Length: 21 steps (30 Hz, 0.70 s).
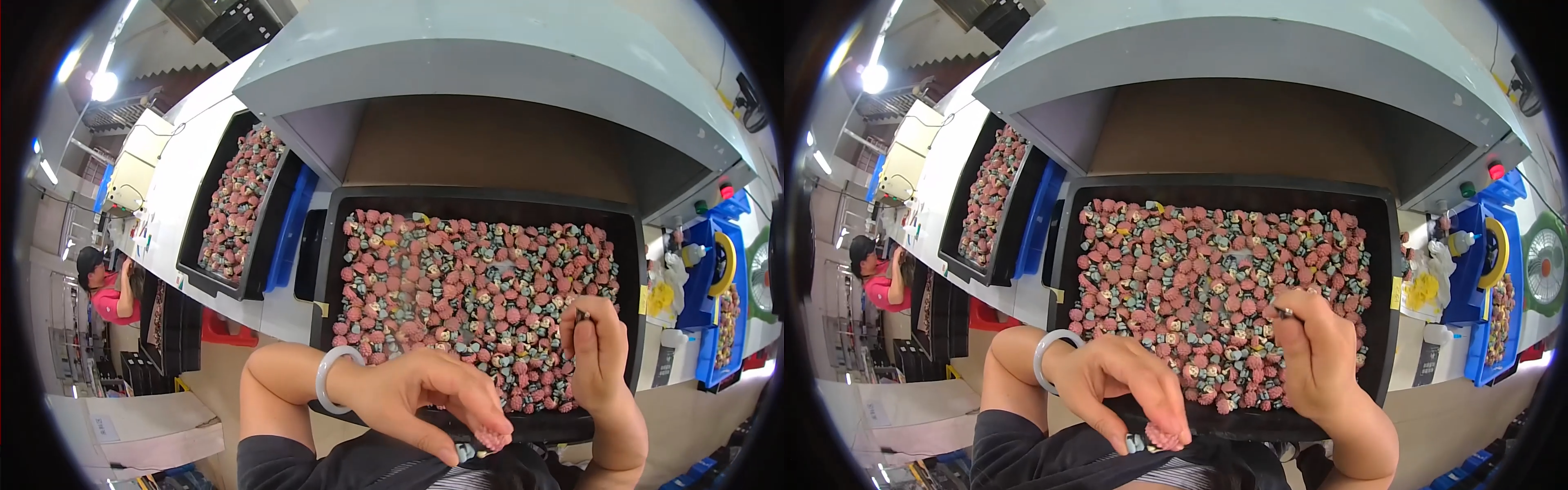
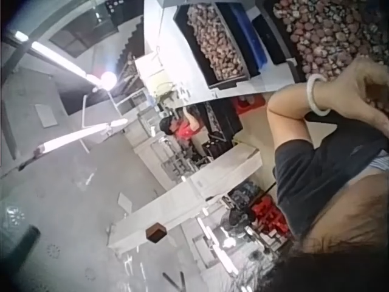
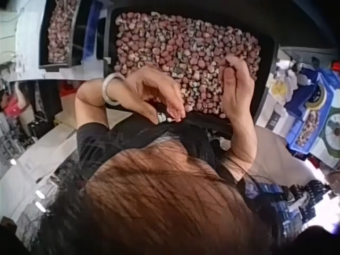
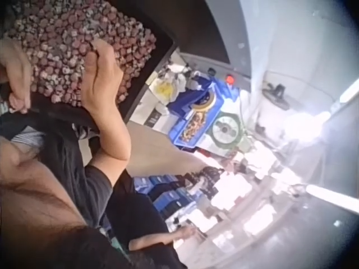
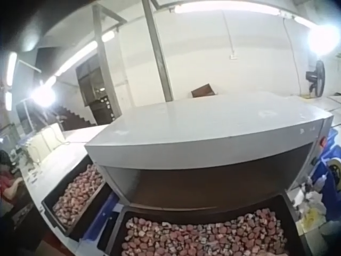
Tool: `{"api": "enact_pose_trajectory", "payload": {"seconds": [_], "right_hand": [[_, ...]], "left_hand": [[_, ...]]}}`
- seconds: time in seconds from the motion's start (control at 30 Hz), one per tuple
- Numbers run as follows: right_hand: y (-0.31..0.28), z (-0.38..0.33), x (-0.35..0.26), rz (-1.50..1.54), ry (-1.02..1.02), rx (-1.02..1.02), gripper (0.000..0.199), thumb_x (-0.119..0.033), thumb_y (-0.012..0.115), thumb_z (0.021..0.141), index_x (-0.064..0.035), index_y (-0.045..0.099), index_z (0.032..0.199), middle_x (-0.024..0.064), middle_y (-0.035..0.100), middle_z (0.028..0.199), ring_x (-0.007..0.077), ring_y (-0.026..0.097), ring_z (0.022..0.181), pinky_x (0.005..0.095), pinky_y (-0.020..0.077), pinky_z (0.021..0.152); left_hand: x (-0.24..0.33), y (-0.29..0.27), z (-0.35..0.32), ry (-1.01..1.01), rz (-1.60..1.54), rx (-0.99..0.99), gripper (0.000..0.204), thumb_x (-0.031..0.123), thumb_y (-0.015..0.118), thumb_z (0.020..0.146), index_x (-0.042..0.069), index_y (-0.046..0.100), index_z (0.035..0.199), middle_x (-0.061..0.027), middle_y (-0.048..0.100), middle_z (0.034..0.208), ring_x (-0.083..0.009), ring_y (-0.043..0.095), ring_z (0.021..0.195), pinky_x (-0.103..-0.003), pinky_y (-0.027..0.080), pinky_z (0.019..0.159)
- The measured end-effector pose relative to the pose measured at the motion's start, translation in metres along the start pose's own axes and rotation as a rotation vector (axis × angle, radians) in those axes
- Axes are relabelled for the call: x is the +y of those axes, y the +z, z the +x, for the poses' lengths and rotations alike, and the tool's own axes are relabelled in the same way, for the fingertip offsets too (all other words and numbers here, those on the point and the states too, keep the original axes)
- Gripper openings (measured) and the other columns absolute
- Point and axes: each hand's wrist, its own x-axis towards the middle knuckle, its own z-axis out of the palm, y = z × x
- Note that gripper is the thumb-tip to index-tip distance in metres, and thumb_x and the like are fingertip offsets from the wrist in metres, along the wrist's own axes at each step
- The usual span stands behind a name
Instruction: Assembling and detailing small toy figurine components at a factory workbench.
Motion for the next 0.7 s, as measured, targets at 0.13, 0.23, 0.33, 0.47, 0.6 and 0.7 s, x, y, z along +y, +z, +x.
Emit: {"api": "enact_pose_trajectory", "payload": {"seconds": [0.13, 0.23, 0.33, 0.47, 0.6, 0.7], "right_hand": [[0.001, 0.000, -0.004, -0.108, -0.216, -0.033, 0.009, -0.003, 0.051, 0.083, 0.0006, 0.054, 0.091, 0.0138, 0.059, 0.077, 0.0284, 0.056, 0.057, 0.0324, 0.0444, 0.052], [0.005, 0.003, -0.002, -0.141, -0.221, -0.062, 0.011, -0.004, 0.054, 0.082, -0.0012, 0.054, 0.092, 0.0134, 0.058, 0.077, 0.0293, 0.056, 0.057, 0.0334, 0.0446, 0.052], [0.009, 0.003, -0.006, -0.148, -0.226, -0.107, 0.012, -0.004, 0.054, 0.082, -0.0013, 0.054, 0.093, 0.0131, 0.058, 0.074, 0.0291, 0.056, 0.057, 0.0329, 0.0441, 0.051], [0.011, 0.005, -0.005, -0.165, -0.211, -0.124, 0.012, -0.005, 0.054, 0.082, -0.0013, 0.054, 0.093, 0.0126, 0.058, 0.074, 0.0285, 0.056, 0.057, 0.0327, 0.0438, 0.051], [0.008, 0.002, -0.002, -0.171, -0.165, -0.094, 0.013, -0.005, 0.056, 0.080, -0.0018, 0.053, 0.093, 0.0113, 0.058, 0.073, 0.0276, 0.056, 0.057, 0.0327, 0.0433, 0.050], [0.013, 0.002, -0.003, -0.232, -0.329, -0.093, 0.015, -0.009, 0.064, 0.076, -0.0030, 0.054, 0.085, 0.0095, 0.056, 0.068, 0.0260, 0.055, 0.054, 0.0325, 0.0419, 0.047]], "left_hand": [[0.003, -0.010, 0.005, -0.020, 0.069, 0.180, 0.028, -0.006, 0.057, 0.079, -0.005, 0.055, 0.107, -0.0194, 0.051, 0.111, -0.0261, 0.057, 0.099, -0.036, 0.047, 0.085], [-0.005, -0.017, 0.009, -0.086, 0.148, 0.373, 0.017, -0.003, 0.052, 0.084, -0.004, 0.056, 0.100, -0.0170, 0.052, 0.110, -0.0220, 0.057, 0.096, -0.034, 0.047, 0.085], [-0.015, -0.024, 0.012, -0.048, -0.049, 0.459, 0.018, -0.003, 0.054, 0.083, -0.002, 0.054, 0.101, -0.0153, 0.052, 0.110, -0.0192, 0.055, 0.098, -0.032, 0.045, 0.086], [-0.007, -0.024, 0.015, -0.045, -0.006, 0.522, 0.018, -0.002, 0.053, 0.084, -0.003, 0.054, 0.101, -0.0144, 0.053, 0.109, -0.0181, 0.055, 0.096, -0.031, 0.048, 0.083], [-0.001, -0.019, 0.016, -0.173, 0.153, 0.515, 0.020, 0.009, 0.051, 0.088, -0.002, 0.053, 0.105, -0.0113, 0.054, 0.104, -0.0170, 0.056, 0.093, -0.031, 0.049, 0.079], [-0.008, -0.023, 0.013, -0.109, -0.002, 0.422, 0.030, 0.014, 0.052, 0.089, -0.002, 0.047, 0.114, -0.0115, 0.055, 0.104, -0.0171, 0.057, 0.095, -0.031, 0.048, 0.082]]}}
